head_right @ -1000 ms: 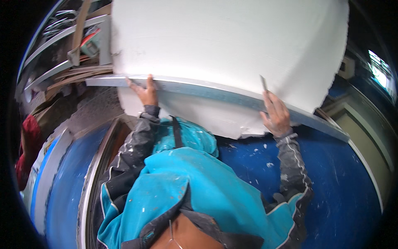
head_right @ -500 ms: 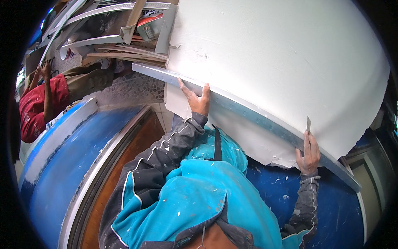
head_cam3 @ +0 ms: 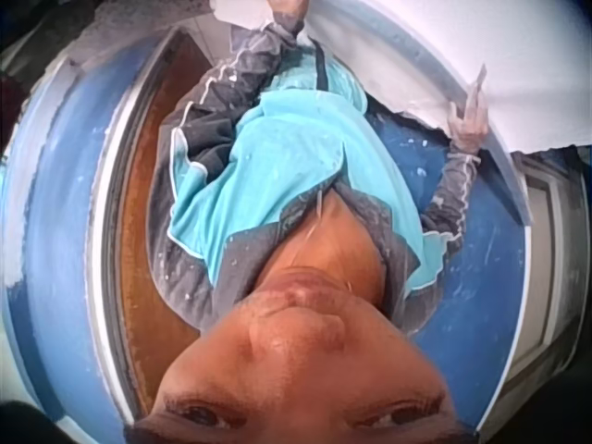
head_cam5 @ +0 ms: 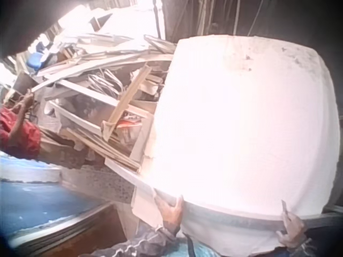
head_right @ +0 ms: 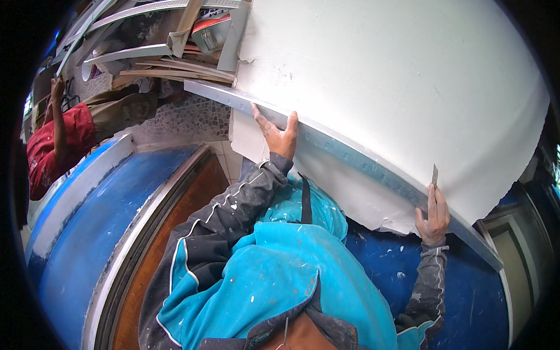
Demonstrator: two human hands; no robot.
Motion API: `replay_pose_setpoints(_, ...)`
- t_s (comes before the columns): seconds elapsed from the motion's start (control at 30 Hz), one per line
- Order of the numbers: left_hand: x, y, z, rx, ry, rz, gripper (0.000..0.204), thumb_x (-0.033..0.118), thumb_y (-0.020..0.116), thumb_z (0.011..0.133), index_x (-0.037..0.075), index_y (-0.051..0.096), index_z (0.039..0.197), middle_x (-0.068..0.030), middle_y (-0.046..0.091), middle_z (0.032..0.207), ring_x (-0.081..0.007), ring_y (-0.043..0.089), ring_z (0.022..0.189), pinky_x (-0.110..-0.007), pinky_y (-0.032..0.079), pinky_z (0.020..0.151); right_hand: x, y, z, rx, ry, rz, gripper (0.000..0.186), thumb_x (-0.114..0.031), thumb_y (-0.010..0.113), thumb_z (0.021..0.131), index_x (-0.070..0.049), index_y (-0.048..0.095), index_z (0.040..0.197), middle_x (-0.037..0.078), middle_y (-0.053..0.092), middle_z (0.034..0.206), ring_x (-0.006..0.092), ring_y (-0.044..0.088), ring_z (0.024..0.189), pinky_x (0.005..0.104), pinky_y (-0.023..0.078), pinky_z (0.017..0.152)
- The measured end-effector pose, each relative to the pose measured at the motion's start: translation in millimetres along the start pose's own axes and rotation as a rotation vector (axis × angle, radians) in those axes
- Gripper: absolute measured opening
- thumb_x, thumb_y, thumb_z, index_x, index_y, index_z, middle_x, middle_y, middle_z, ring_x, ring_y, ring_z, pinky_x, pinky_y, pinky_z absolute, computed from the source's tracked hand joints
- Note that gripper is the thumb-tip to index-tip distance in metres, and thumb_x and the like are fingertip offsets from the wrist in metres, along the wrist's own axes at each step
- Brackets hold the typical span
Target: The person uses a straight edge and a utility knife to score and cut a piece of drywall, then uses a measuring tape to measure the dimensions.
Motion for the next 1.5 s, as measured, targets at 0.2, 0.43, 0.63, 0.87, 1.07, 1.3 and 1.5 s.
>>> replay_pose_setpoints(0.2, -3, 1, -1, 0.003, -0.036, 0.015, 0.113, 0.037, 0.075, 0.081, -0.004, 0.003, 0.158, -0.0319, 0.022, 0.157, -0.0487, 0.024, 0.145, -0.057, 0.013, 0.121, 0, 0, 1, -0.011, -0.002, 0.007, 0.086, 0.008, 0.075, 0.063, -0.002, 0.050, 0.145, 0.021, 0.060, 0.132, 0.0386, 0.062, 0.118, 0.0440, 0.053, 0.096)
replay_pose_setpoints(0.43, -3, 0, -1, 0.012, -0.048, -0.010, 0.113, 0.038, 0.076, 0.080, -0.005, 0.006, 0.158, -0.0318, 0.023, 0.157, -0.0482, 0.024, 0.146, -0.055, 0.015, 0.121, -1, -1, 1, 0.000, 0.004, -0.006, 0.083, 0.009, 0.072, 0.064, -0.002, 0.051, 0.144, 0.017, 0.063, 0.130, 0.0379, 0.062, 0.120, 0.0432, 0.053, 0.096)
replay_pose_setpoints(0.63, 5, -2, -4, -0.043, -0.059, 0.044, 0.111, 0.039, 0.075, 0.087, -0.009, 0.002, 0.156, -0.0372, 0.019, 0.156, -0.0453, 0.020, 0.148, -0.046, 0.016, 0.123, -2, 0, 2, -0.019, 0.010, -0.007, 0.088, 0.007, 0.076, 0.062, -0.002, 0.049, 0.145, 0.021, 0.059, 0.133, 0.0390, 0.062, 0.119, 0.0443, 0.053, 0.097)
replay_pose_setpoints(0.87, -10, 10, -22, -0.191, 0.005, 0.128, 0.121, 0.059, 0.071, 0.087, -0.005, -0.004, 0.158, -0.0401, 0.011, 0.157, -0.0525, 0.009, 0.149, -0.054, 0.008, 0.123, -6, -2, 12, -0.042, 0.069, -0.007, 0.091, 0.008, 0.075, 0.063, -0.003, 0.046, 0.148, 0.019, 0.057, 0.136, 0.0352, 0.062, 0.120, 0.0419, 0.054, 0.096)
replay_pose_setpoints(1.07, 19, 32, -67, -0.473, -0.034, 0.209, 0.145, 0.066, 0.078, 0.075, -0.008, -0.020, 0.153, -0.0456, -0.009, 0.154, -0.0619, -0.009, 0.145, -0.062, -0.001, 0.120, -4, -2, 10, -0.043, 0.090, 0.011, 0.094, 0.007, 0.077, 0.063, -0.006, 0.044, 0.150, 0.017, 0.056, 0.138, 0.0340, 0.062, 0.121, 0.0418, 0.053, 0.097)
replay_pose_setpoints(1.3, 13, 41, -63, -0.574, -0.064, 0.190, 0.151, 0.069, 0.078, 0.073, -0.007, -0.028, 0.149, -0.0464, -0.014, 0.153, -0.0636, -0.013, 0.143, -0.065, -0.004, 0.117, 1, -1, 3, -0.058, 0.109, 0.005, 0.094, 0.005, 0.079, 0.063, -0.006, 0.045, 0.150, 0.018, 0.055, 0.138, 0.0356, 0.060, 0.123, 0.0431, 0.051, 0.099)
replay_pose_setpoints(1.5, 7, 44, -59, -0.642, -0.024, 0.201, 0.154, 0.071, 0.077, 0.074, -0.012, -0.034, 0.143, -0.0456, -0.018, 0.151, -0.0625, -0.017, 0.142, -0.064, -0.010, 0.116, 1, 3, 5, -0.053, 0.102, 0.007, 0.094, 0.002, 0.080, 0.062, -0.005, 0.046, 0.149, 0.019, 0.056, 0.137, 0.0375, 0.060, 0.121, 0.0438, 0.051, 0.099)
Point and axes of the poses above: each hand's wrist, its own z-axis towards the middle knuckle, its own y-axis out of the palm, x = y × z, the point moved 6 cm from there along z, towards the middle knuckle
